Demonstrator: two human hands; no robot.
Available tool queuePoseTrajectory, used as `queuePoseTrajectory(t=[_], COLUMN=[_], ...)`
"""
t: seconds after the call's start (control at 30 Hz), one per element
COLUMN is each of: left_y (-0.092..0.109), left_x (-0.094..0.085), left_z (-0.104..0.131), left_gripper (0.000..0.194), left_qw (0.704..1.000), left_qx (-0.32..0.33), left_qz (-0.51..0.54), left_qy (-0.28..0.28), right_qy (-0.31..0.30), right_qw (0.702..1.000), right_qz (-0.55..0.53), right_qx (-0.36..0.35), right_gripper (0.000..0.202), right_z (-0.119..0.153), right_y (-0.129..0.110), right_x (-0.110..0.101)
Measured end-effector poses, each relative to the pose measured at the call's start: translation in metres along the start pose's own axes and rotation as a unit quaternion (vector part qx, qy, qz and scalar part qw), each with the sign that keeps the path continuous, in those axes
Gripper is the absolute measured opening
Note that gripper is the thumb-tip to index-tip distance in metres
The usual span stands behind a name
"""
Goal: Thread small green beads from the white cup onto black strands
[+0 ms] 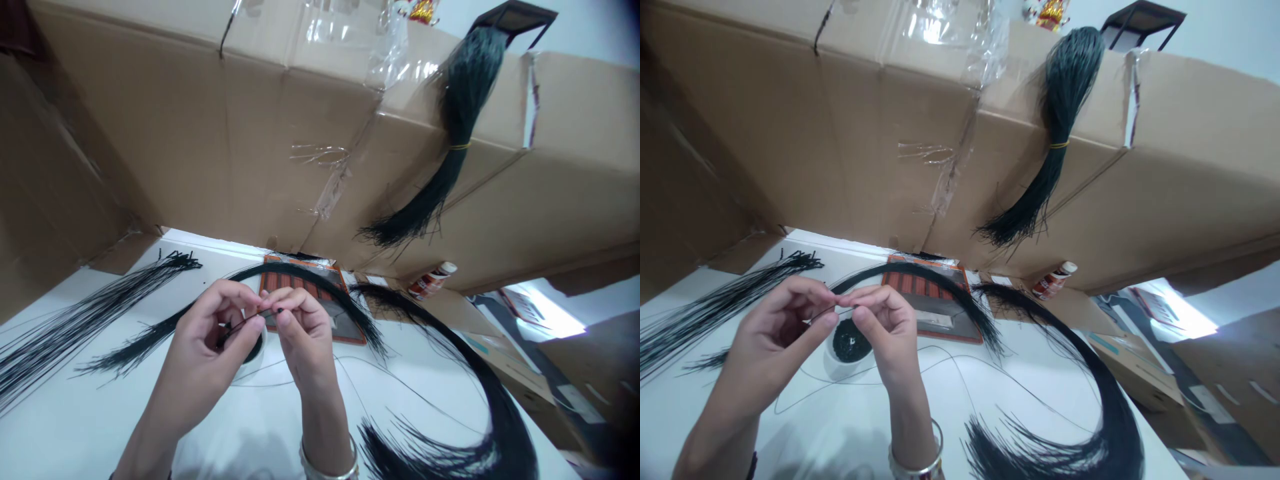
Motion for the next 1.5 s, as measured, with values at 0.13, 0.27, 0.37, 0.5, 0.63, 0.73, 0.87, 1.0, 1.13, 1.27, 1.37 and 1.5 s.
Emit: queuePoseTrajectory(t=[0.13,0.27,0.37,0.5,0.63,0.73,0.87,1.0,1.13,1.27,1.37,1.5], left_y=[-0.004,-0.008,-0.008,-0.007,-0.006,-0.006,-0.006,-0.010,-0.014,-0.015,-0.015,-0.015], left_x=[-0.002,-0.001,0.001,0.001,0.001,0.003,0.005,0.007,0.007,0.006,0.007,0.007], left_z=[-0.002,-0.004,-0.005,-0.005,-0.006,-0.005,-0.004,-0.005,-0.006,-0.005,-0.004,-0.004], left_gripper=[0.004,0.006,0.009,0.009,0.012,0.013,0.017,0.018,0.018,0.018,0.019,0.020], left_qw=[0.999,0.998,0.998,0.998,0.998,0.997,0.997,0.996,0.994,0.995,0.995,0.996], left_qx=[0.005,-0.002,0.001,0.014,0.039,0.044,0.040,0.031,0.030,0.029,0.022,0.021], left_qz=[-0.045,-0.050,-0.030,-0.018,-0.030,-0.027,0.001,0.048,0.073,0.068,0.066,0.063], left_qy=[-0.025,-0.045,-0.053,-0.052,-0.043,-0.057,-0.071,-0.075,-0.071,-0.063,-0.066,-0.064], right_qy=[0.016,0.024,0.026,0.014,-0.001,0.001,0.005,0.003,0.005,0.011,0.015,0.014], right_qw=[0.996,0.996,0.997,0.998,0.999,0.999,0.999,0.999,0.999,0.998,0.998,0.998], right_qz=[0.081,0.086,0.072,0.059,0.043,0.030,0.031,0.033,0.040,0.060,0.064,0.064], right_qx=[-0.017,-0.025,-0.014,-0.016,-0.020,-0.023,-0.027,-0.025,-0.022,-0.026,-0.022,-0.022], right_gripper=[0.011,0.009,0.007,0.008,0.008,0.007,0.004,0.004,0.005,0.003,0.004,0.006], right_z=[0.000,0.000,-0.001,-0.001,-0.002,-0.001,0.000,0.000,-0.001,-0.001,0.000,0.000], right_y=[-0.005,-0.007,-0.005,-0.004,-0.002,-0.001,-0.001,-0.003,-0.004,-0.006,-0.007,-0.008], right_x=[-0.002,-0.002,-0.003,-0.002,-0.001,-0.002,-0.003,-0.003,-0.002,-0.001,0.000,0.001])
Point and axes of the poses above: each hand's wrist, its own z-axis away from the middle knuckle, its own x-axis out of the palm, y = z × x, the point moved 4 cm from there along -z, towards the middle knuckle, and after that the axes turned 4 degrees about x, right-handed, at the moved point
